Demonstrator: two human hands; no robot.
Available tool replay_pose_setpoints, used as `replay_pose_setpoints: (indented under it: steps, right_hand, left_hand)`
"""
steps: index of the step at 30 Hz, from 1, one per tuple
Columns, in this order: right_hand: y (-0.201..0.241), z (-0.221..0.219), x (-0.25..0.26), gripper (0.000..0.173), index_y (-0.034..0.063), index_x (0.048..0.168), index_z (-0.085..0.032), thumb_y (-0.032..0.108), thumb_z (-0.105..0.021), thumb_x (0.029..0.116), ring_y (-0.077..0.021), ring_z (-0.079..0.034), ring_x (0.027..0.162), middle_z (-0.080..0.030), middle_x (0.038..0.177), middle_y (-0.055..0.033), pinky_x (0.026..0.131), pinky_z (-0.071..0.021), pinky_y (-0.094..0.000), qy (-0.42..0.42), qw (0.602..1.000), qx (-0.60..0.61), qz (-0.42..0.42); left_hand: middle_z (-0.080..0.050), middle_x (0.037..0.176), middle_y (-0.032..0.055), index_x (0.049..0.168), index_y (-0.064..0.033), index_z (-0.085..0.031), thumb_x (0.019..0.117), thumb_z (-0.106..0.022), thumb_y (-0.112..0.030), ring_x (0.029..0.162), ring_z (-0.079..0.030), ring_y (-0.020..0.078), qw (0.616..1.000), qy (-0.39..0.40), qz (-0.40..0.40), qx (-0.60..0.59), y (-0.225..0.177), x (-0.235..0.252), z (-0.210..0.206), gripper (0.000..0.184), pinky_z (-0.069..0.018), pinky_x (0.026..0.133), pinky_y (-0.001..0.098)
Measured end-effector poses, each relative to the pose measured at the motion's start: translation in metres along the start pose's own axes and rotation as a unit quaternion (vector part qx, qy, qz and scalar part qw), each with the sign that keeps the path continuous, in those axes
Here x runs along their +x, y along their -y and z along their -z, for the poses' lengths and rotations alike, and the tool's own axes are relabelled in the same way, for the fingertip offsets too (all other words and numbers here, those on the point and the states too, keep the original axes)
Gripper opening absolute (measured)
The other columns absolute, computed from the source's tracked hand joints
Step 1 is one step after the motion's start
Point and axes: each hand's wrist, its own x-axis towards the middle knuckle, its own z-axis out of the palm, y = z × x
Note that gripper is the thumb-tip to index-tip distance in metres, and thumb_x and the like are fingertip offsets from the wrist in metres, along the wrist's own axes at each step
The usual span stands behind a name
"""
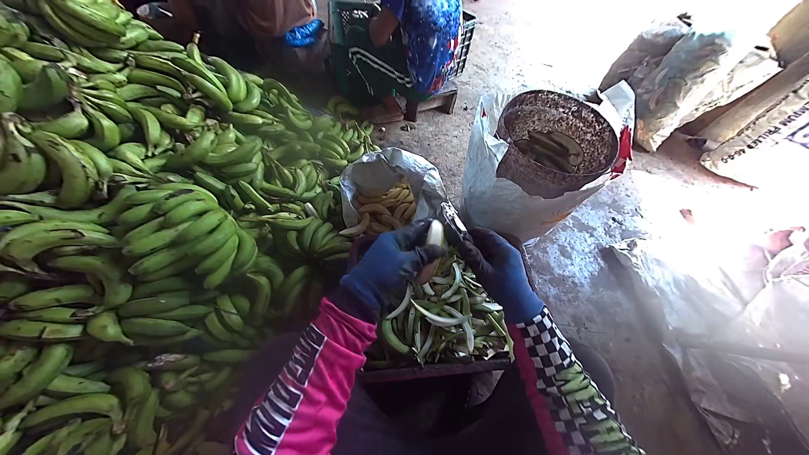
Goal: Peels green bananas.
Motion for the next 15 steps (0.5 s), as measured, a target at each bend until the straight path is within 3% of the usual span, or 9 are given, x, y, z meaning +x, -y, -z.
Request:
replay_pose_setpoints:
  steps: [2,4,6,8,10,13,15]
  right_hand:
    - [0.003,-0.002,-0.005,0.053,0.0171,0.13,-0.067,0.058,-0.061,0.0965,-0.0155,-0.068,0.089,-0.07,0.108,-0.0027,0.078,-0.0594,-0.0465,-0.019,0.998,0.021,0.047]
    - [0.004,-0.008,-0.008,0.047,0.0158,0.13,-0.065,0.048,-0.068,0.096,-0.0155,-0.067,0.09,-0.067,0.109,-0.004,0.077,-0.0608,-0.0435,-0.021,0.994,0.037,0.101]
    - [0.007,-0.014,-0.012,0.045,0.017,0.131,-0.066,0.041,-0.074,0.0936,-0.0162,-0.067,0.094,-0.066,0.113,-0.0051,0.079,-0.0615,-0.0425,0.0,0.99,0.043,0.132]
    - [0.011,-0.021,-0.014,0.044,0.0188,0.13,-0.067,0.036,-0.078,0.0908,-0.0175,-0.066,0.1,-0.065,0.116,-0.0055,0.083,-0.061,-0.0428,0.018,0.989,0.03,0.144]
    - [0.013,-0.025,-0.015,0.043,0.0183,0.128,-0.069,0.034,-0.079,0.0896,-0.0178,-0.066,0.102,-0.065,0.117,-0.0063,0.084,-0.0604,-0.0415,0.022,0.987,0.031,0.157]
    - [0.014,-0.023,-0.014,0.042,0.017,0.13,-0.07,0.034,-0.077,0.0919,-0.0161,-0.065,0.104,-0.064,0.117,-0.0053,0.085,-0.0603,-0.0385,0.013,0.983,0.048,0.179]
    - [0.015,-0.018,-0.013,0.04,0.0174,0.131,-0.07,0.038,-0.07,0.0964,-0.0151,-0.065,0.1,-0.065,0.115,-0.0039,0.082,-0.0601,-0.0385,-0.005,0.984,0.052,0.168]
  left_hand:
    - [-0.071,0.115,0.01,0.145,-0.0157,-0.055,0.1001,-0.066,-0.028,0.09,-0.07,0.0199,0.988,-0.068,0.007,-0.139,0.007,0.006,0.003,0.047,-0.0603,0.075,0.0373]
    - [-0.069,0.111,0.0102,0.134,-0.0131,-0.058,0.1044,-0.056,-0.032,0.091,-0.069,0.0205,0.947,-0.089,0.011,-0.307,0.011,0.011,0.006,0.035,-0.0601,0.077,0.0385]
    - [-0.069,0.107,0.0099,0.124,-0.0107,-0.062,0.1062,-0.05,-0.041,0.093,-0.069,0.0204,0.907,-0.105,0.032,-0.407,0.012,0.014,0.007,0.037,-0.0607,0.078,0.0381]
    - [-0.069,0.102,0.0081,0.12,-0.0113,-0.061,0.1063,-0.047,-0.046,0.088,-0.069,0.0174,0.896,-0.113,0.043,-0.428,0.011,0.014,0.006,0.04,-0.0605,0.072,0.0343]
    - [-0.068,0.1,0.0076,0.12,-0.0114,-0.062,0.1066,-0.046,-0.047,0.084,-0.068,0.0158,0.907,-0.091,0.041,-0.408,0.012,0.012,0.002,0.041,-0.0594,0.069,0.0327]
    - [-0.066,0.097,0.0059,0.118,-0.0137,-0.062,0.1075,-0.045,-0.047,0.08,-0.066,0.0134,0.928,-0.005,0.033,-0.37,0.014,0.008,-0.004,0.039,-0.0572,0.065,0.0285]
    - [-0.067,0.095,0.006,0.116,-0.0128,-0.062,0.1095,-0.042,-0.038,0.079,-0.067,0.0131,0.933,0.063,0.001,-0.354,0.013,0.004,-0.006,0.033,-0.0579,0.066,0.0282]
